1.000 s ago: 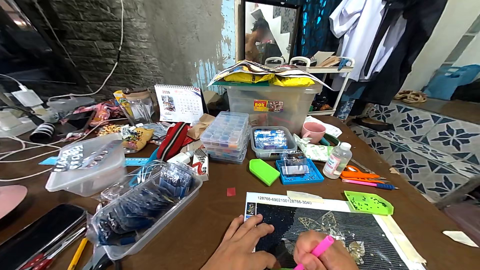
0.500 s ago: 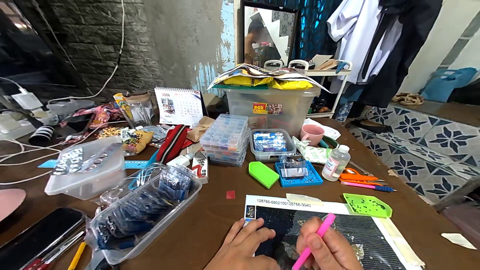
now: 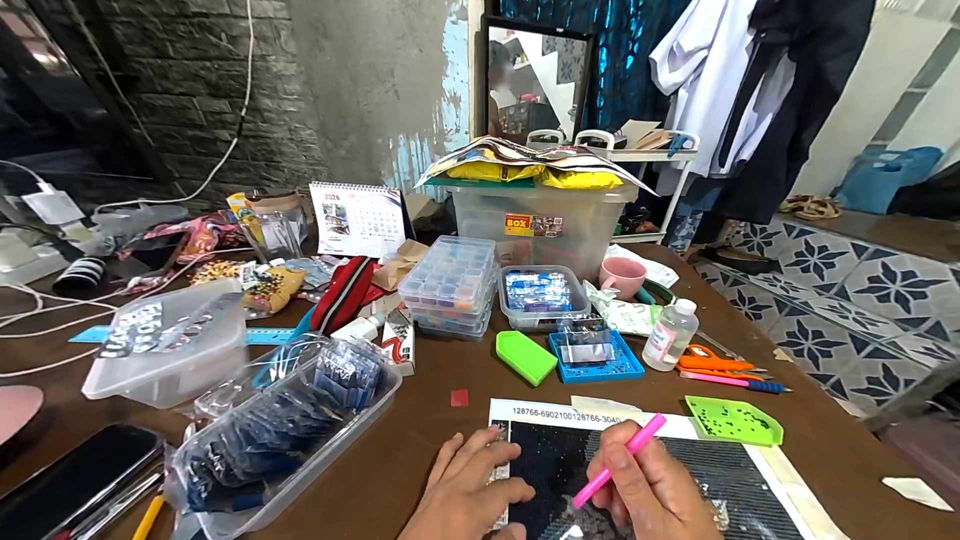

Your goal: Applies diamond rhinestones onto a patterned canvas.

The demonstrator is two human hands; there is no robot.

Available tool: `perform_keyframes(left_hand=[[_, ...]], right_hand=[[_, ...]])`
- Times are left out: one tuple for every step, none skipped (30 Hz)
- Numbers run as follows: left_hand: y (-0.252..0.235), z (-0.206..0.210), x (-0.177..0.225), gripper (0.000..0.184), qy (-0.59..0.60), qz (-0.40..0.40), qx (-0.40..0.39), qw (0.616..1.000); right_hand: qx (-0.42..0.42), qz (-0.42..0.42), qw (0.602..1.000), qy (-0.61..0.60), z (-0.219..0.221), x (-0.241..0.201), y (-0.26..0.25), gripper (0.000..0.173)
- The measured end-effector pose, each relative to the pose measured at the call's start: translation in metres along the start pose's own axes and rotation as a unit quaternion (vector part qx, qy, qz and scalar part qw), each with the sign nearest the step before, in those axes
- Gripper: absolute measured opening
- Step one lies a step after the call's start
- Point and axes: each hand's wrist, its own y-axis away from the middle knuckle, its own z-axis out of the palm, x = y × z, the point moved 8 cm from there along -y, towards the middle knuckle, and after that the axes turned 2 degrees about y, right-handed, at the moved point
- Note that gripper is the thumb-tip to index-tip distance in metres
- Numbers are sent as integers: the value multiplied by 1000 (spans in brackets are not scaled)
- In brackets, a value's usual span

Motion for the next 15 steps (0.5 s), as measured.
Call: perform_keyframes(left_hand=[[0,0,-1,34,0,-5,0,1000],[0,0,-1,34,-3,-2,-2,1000],[0,1,0,34,-6,2,-5,1000],[0,2,1,34,-10,5,-7,1000],[0,2,2,33,-12,6,-9,1000],[0,3,2,33,-15,8,-10,1000],[0,3,2,33,-17,7,-12,1000],[0,4,2,32,-18,6,-14,1000],[0,4,2,32,-20,4,-16,1000],[0,4,2,32,-23,3,-16,1000],[0,4,2,32,-26,3,-16,1000],[1,4,2,33,-29,3,-16,999],[1,5,2,33,-33,4,-16,999],[1,5,3,33,-38,5,-16,999],[1,5,3,33,-43,5,-15,999]], right_hand=[[-4,1,1000,11,1,0,0,21],[-8,2,1000,19,1,0,0,21],[-12,1,1000,22,2,0,1,21],[-15,-1,1000,24,3,0,1,21],[-18,-3,1000,24,4,1,1,22],[-18,-5,999,26,4,1,1,21],[-19,-4,999,29,4,1,1,22],[-19,-3,999,31,4,1,1,21],[-18,0,999,33,4,1,1,21],[-19,1,999,36,5,2,1,21],[-19,1,999,38,5,2,1,21],[-20,0,999,39,5,2,1,21],[-21,-1,999,42,5,1,1,22],[-22,-1,999,44,5,1,1,22],[-23,-1,999,44,6,1,1,22]])
